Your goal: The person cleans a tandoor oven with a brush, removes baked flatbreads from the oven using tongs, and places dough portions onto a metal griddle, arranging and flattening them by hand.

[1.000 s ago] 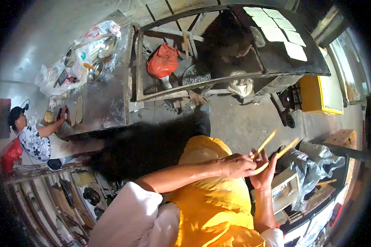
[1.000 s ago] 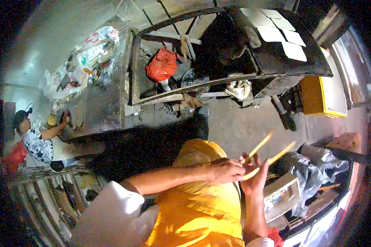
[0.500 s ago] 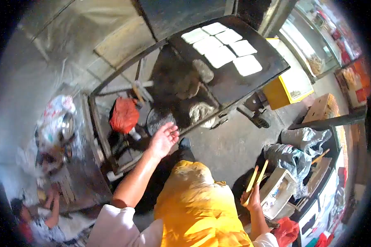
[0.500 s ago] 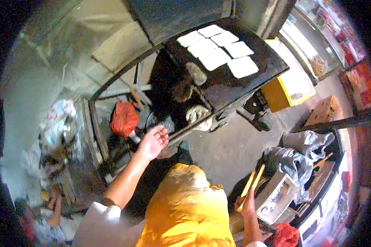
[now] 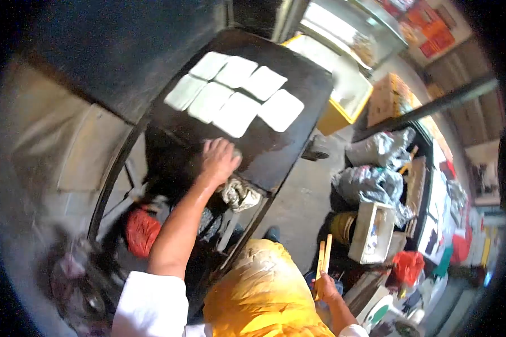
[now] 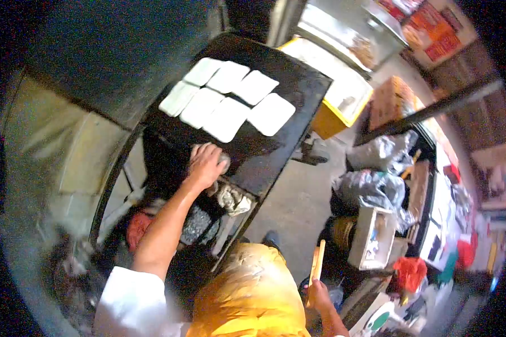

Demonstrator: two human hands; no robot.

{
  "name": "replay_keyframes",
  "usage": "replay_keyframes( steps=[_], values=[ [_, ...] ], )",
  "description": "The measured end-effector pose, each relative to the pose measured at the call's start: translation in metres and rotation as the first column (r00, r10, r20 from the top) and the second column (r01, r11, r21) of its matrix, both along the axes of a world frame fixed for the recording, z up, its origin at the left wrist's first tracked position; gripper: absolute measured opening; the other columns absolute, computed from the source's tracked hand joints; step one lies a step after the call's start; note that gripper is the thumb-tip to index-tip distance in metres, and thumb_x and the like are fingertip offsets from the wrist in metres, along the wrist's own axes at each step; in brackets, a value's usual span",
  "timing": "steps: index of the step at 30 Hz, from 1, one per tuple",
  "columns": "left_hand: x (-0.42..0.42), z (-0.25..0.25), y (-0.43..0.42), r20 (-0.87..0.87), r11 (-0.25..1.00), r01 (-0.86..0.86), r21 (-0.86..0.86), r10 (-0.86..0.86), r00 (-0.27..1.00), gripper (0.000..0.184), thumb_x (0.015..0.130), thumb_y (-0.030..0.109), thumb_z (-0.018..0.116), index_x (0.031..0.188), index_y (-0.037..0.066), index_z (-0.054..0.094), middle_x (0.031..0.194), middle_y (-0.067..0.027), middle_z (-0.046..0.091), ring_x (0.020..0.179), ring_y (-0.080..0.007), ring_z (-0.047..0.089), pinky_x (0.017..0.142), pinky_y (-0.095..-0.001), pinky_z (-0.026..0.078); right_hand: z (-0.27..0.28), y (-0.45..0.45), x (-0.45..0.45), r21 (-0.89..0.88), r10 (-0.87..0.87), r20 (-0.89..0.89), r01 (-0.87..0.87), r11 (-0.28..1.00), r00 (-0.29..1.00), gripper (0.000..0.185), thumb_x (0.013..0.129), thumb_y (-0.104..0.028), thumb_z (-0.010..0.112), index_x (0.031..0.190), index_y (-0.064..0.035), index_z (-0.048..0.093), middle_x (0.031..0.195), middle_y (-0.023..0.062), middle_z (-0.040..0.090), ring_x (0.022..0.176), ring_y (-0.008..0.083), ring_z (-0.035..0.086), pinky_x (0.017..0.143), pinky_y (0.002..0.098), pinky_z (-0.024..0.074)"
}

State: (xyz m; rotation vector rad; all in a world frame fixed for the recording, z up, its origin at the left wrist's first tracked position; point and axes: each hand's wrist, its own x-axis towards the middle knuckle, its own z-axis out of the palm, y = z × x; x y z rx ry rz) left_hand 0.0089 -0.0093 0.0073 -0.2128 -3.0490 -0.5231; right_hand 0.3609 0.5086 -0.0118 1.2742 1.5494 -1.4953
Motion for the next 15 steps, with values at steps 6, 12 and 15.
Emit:
replay_keyframes(
  steps=[6,12,15],
  values=[
    [-0.006,-0.013,-0.008,-0.157,0.996,0.052,0.077,-0.040,0.987,0.029,0.084,0.031,0.072,0.090,0.006,0.058,0.092,-0.0140,0.058,0.095,-0.0341,0.056,0.092,-0.0499,0.040,0.030,-0.038,0.002,0.062,-0.102,0.130,0.095,0.994,0.986,0.049,0.100,-0.052,0.048,0.091,-0.0043,0.055,0.083,0.0116,0.063,0.072,0.0245,0.060,0.066,0.0431,0.0516],
    [0.001,-0.003,-0.004,-0.098,0.999,-0.001,0.054,0.007,0.995,0.027,0.088,0.025,0.070,0.089,0.003,0.056,0.090,-0.0145,0.056,0.093,-0.0352,0.056,0.095,-0.0487,0.041,0.038,-0.051,-0.052,-0.021,-0.084,0.089,0.086,0.996,0.992,0.047,0.098,-0.047,0.059,0.119,-0.0052,0.052,0.083,0.0082,0.060,0.069,0.0220,0.060,0.058,0.0375,0.0516],
    [0.015,0.002,-0.010,-0.098,1.000,0.022,0.022,-0.020,0.995,0.023,0.090,0.025,0.067,0.089,0.004,0.058,0.091,-0.0155,0.058,0.094,-0.0358,0.057,0.093,-0.0494,0.042,0.052,-0.072,-0.095,-0.086,-0.061,-0.038,0.057,0.995,0.997,0.047,0.098,-0.046,0.059,0.124,-0.0069,0.049,0.082,0.0069,0.059,0.063,0.0175,0.055,0.053,0.0358,0.0465]
  ],
)
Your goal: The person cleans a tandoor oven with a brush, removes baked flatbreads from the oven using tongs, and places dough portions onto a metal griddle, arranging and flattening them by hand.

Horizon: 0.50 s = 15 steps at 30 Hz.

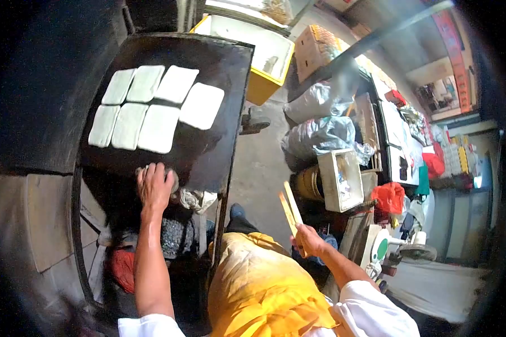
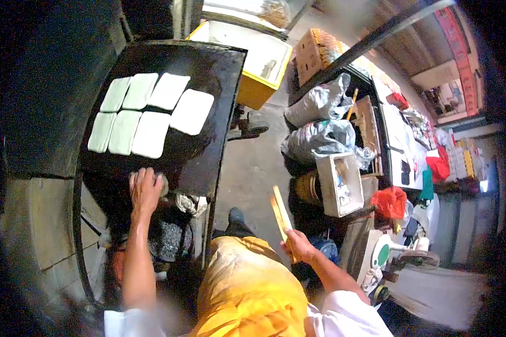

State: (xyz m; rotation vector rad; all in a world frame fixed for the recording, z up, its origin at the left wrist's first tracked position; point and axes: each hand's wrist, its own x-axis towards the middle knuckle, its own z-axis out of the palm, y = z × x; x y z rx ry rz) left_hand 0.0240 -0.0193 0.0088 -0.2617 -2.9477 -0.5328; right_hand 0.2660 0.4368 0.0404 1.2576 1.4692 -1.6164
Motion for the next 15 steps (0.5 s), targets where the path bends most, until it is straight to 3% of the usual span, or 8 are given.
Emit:
replay_keyframes(
  steps=[3,4,5,7,8,10,12,15],
  values=[
    [0.034,0.002,-0.008,0.015,0.999,-0.021,-0.034,0.022,1.000,0.020,0.091,0.023,0.065,0.088,0.005,0.059,0.093,-0.0154,0.059,0.095,-0.0359,0.058,0.096,-0.0487,0.043,0.009,-0.032,-0.031,-0.074,-0.056,-0.116,0.048,0.996,0.992,0.044,0.098,-0.038,0.063,0.125,-0.0063,0.049,0.083,0.0057,0.059,0.065,0.0147,0.055,0.054,0.0341,0.0463],
    [0.049,0.004,-0.012,0.005,0.999,-0.019,-0.030,0.019,1.000,0.019,0.091,0.022,0.065,0.088,0.005,0.059,0.093,-0.0159,0.059,0.097,-0.0363,0.058,0.098,-0.0481,0.042,0.015,-0.038,-0.041,-0.052,0.092,-0.118,-0.099,0.994,0.989,0.052,0.096,-0.034,0.066,0.133,-0.0028,0.048,0.087,0.0047,0.059,0.072,0.0140,0.057,0.059,0.0333,0.0490],
    [0.063,-0.001,-0.018,0.037,0.999,-0.024,-0.026,0.025,0.999,0.019,0.091,0.022,0.065,0.088,0.004,0.059,0.093,-0.0165,0.058,0.097,-0.0369,0.057,0.099,-0.0483,0.042,0.002,-0.037,-0.044,0.069,0.363,-0.115,-0.358,0.931,0.925,0.069,0.092,-0.036,0.071,0.143,0.0018,0.043,0.101,0.0084,0.062,0.084,0.0166,0.060,0.069,0.0337,0.0524],
    [0.091,0.009,-0.023,0.022,0.998,-0.033,-0.049,0.034,0.999,0.018,0.091,0.020,0.065,0.088,0.004,0.058,0.093,-0.0164,0.057,0.097,-0.0370,0.056,0.099,-0.0486,0.042,0.016,-0.053,-0.056,0.041,0.453,-0.253,-0.459,0.888,0.855,0.083,0.088,-0.038,0.075,0.149,0.0044,0.037,0.121,0.0154,0.060,0.102,0.0228,0.061,0.084,0.0369,0.0527],
    [0.105,0.010,-0.027,0.071,0.997,-0.042,-0.062,0.046,0.996,0.018,0.091,0.019,0.065,0.087,0.004,0.058,0.092,-0.0164,0.057,0.097,-0.0370,0.056,0.099,-0.0486,0.042,0.025,-0.059,-0.061,0.038,0.497,-0.280,-0.508,0.861,0.821,0.086,0.087,-0.039,0.076,0.149,0.0039,0.036,0.137,0.0213,0.054,0.121,0.0292,0.056,0.100,0.0401,0.0472],
    [0.132,0.017,-0.034,0.214,0.997,-0.073,-0.034,0.079,0.974,0.020,0.096,0.019,0.061,0.092,0.001,0.057,0.096,-0.0180,0.056,0.100,-0.0394,0.055,0.105,-0.0512,0.039,0.024,-0.065,-0.062,0.038,0.533,-0.340,-0.554,0.831,0.775,0.087,0.087,-0.039,0.076,0.150,0.0034,0.035,0.139,0.0220,0.053,0.126,0.0307,0.052,0.105,0.0409,0.0442],
    [0.159,0.013,-0.042,0.193,0.994,-0.090,-0.066,0.101,0.976,0.018,0.093,0.018,0.064,0.089,0.002,0.057,0.094,-0.0168,0.055,0.099,-0.0384,0.055,0.103,-0.0508,0.039,0.030,-0.074,-0.069,0.051,0.607,-0.384,-0.640,0.766,0.696,0.089,0.086,-0.041,0.075,0.152,0.0019,0.033,0.145,0.0233,0.049,0.134,0.0329,0.048,0.111,0.0423,0.0393],
    [0.199,0.012,-0.050,0.171,0.978,-0.177,-0.111,0.194,0.966,0.016,0.088,0.017,0.067,0.086,0.003,0.059,0.092,-0.0168,0.057,0.099,-0.0387,0.056,0.103,-0.0507,0.041,0.047,-0.081,-0.078,-0.020,0.632,-0.370,-0.685,0.728,0.681,0.085,0.088,-0.041,0.073,0.151,0.0010,0.036,0.141,0.0216,0.052,0.128,0.0316,0.052,0.108,0.0417,0.0417]
  ],
)
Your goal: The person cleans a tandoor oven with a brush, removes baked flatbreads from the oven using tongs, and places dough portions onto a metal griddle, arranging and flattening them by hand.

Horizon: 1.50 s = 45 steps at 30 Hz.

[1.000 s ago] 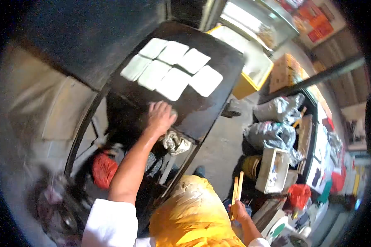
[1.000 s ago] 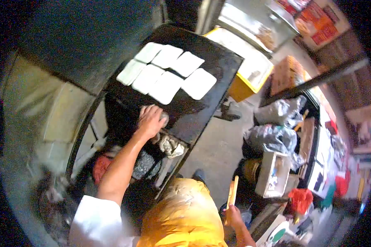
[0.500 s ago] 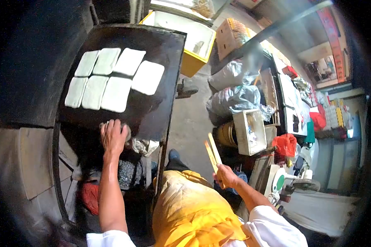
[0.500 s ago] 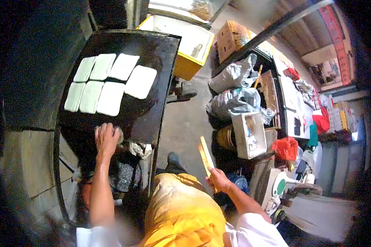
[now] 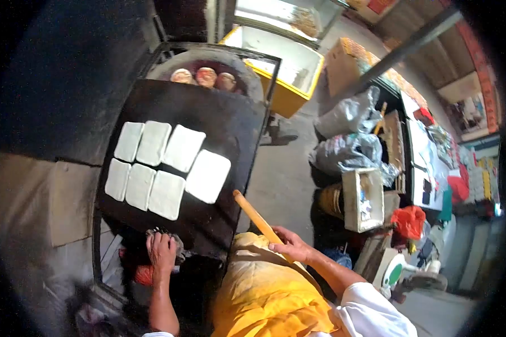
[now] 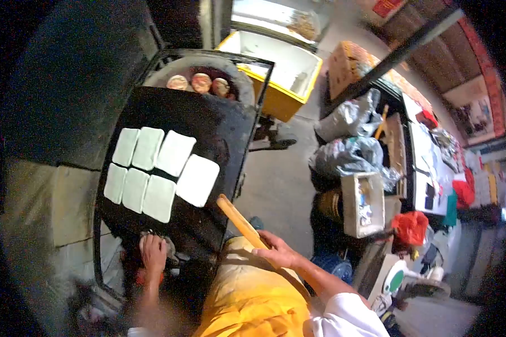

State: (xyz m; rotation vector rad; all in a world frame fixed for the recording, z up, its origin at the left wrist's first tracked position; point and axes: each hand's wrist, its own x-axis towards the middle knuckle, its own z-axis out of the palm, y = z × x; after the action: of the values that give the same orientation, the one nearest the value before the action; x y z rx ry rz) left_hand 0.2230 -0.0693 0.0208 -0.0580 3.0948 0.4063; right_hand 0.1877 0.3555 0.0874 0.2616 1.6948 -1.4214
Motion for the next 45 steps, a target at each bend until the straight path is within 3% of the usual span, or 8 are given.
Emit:
replay_keyframes(
  steps=[20,24,26,30,34,35,38,45],
  values=[
    [0.229,-0.015,-0.057,-0.020,0.872,-0.481,0.093,0.484,0.875,0.020,0.088,0.016,0.070,0.079,0.005,0.055,0.080,-0.0138,0.056,0.084,-0.0379,0.056,0.101,-0.0560,0.040,-0.023,-0.035,-0.029,-0.051,0.275,-0.044,-0.277,0.959,0.960,0.094,0.091,-0.047,0.072,0.153,0.0064,0.027,0.150,0.0260,0.044,0.137,0.0330,0.047,0.114,0.0417,0.0380],
    [0.286,-0.046,-0.082,0.100,0.769,-0.624,0.140,0.616,0.781,0.021,0.091,0.016,0.067,0.080,0.003,0.055,0.079,-0.0156,0.055,0.081,-0.0378,0.055,0.092,-0.0513,0.045,-0.018,-0.044,-0.031,0.046,0.392,-0.082,-0.389,0.920,0.916,0.093,0.088,-0.049,0.073,0.150,0.0065,0.032,0.145,0.0273,0.049,0.132,0.0351,0.052,0.111,0.0420,0.0418],
    [0.297,-0.052,-0.085,0.155,0.516,-0.815,0.263,0.812,0.563,0.020,0.094,0.016,0.065,0.083,0.002,0.057,0.079,-0.0142,0.056,0.079,-0.0345,0.054,0.081,-0.0460,0.046,0.001,-0.053,-0.041,0.093,0.454,-0.055,-0.448,0.889,0.889,0.091,0.088,-0.048,0.073,0.149,0.0061,0.033,0.143,0.0275,0.051,0.130,0.0349,0.054,0.110,0.0421,0.0429],
    [0.300,-0.054,-0.086,-0.256,0.525,-0.823,0.216,0.844,0.471,0.019,0.096,0.015,0.063,0.099,-0.003,0.058,0.098,-0.0174,0.055,0.092,-0.0313,0.055,0.083,-0.0442,0.047,-0.004,-0.056,-0.044,0.109,0.549,-0.043,-0.543,0.833,0.835,0.095,0.088,-0.041,0.075,0.151,0.0088,0.025,0.151,0.0270,0.041,0.137,0.0330,0.047,0.115,0.0394,0.0374],
    [0.315,-0.090,-0.081,-0.311,0.207,-0.959,0.194,0.940,0.140,0.052,0.096,0.024,0.065,0.139,-0.002,0.049,0.138,-0.0255,0.046,0.124,-0.0405,0.050,0.107,-0.0485,0.039,0.005,-0.059,-0.057,0.112,0.576,-0.070,-0.567,0.816,0.815,0.094,0.087,-0.034,0.078,0.153,0.0053,0.024,0.150,0.0239,0.044,0.137,0.0333,0.048,0.114,0.0409,0.0389],
    [0.336,-0.121,-0.090,-0.144,0.087,-0.921,0.380,0.989,0.034,0.067,0.096,0.029,0.065,0.149,-0.002,0.039,0.146,-0.0285,0.041,0.134,-0.0427,0.042,0.112,-0.0488,0.036,0.001,-0.056,-0.060,0.108,0.580,-0.105,-0.571,0.814,0.808,0.095,0.086,-0.034,0.079,0.153,0.0041,0.024,0.149,0.0229,0.046,0.137,0.0333,0.048,0.112,0.0418,0.0422],
    [0.336,-0.133,-0.087,-0.101,0.136,-0.894,0.426,0.990,0.103,0.074,0.095,0.032,0.067,0.150,-0.005,0.035,0.145,-0.0296,0.042,0.133,-0.0431,0.044,0.112,-0.0493,0.037,0.016,-0.060,-0.076,0.194,0.602,-0.318,-0.571,0.798,0.733,0.095,0.083,-0.046,0.075,0.152,0.0010,0.029,0.126,0.0255,0.062,0.107,0.0336,0.066,0.088,0.0421,0.0559],
    [0.346,-0.139,-0.061,-0.162,0.029,-0.970,0.241,0.987,-0.011,0.074,0.097,0.034,0.064,0.154,0.000,0.031,0.148,-0.0292,0.041,0.131,-0.0436,0.047,0.107,-0.0502,0.043,0.051,-0.047,-0.157,0.258,0.720,-0.328,-0.676,0.691,0.611,0.094,0.086,-0.047,0.073,0.151,0.0032,0.028,0.135,0.0301,0.056,0.118,0.0393,0.063,0.096,0.0441,0.0547]
  ],
)
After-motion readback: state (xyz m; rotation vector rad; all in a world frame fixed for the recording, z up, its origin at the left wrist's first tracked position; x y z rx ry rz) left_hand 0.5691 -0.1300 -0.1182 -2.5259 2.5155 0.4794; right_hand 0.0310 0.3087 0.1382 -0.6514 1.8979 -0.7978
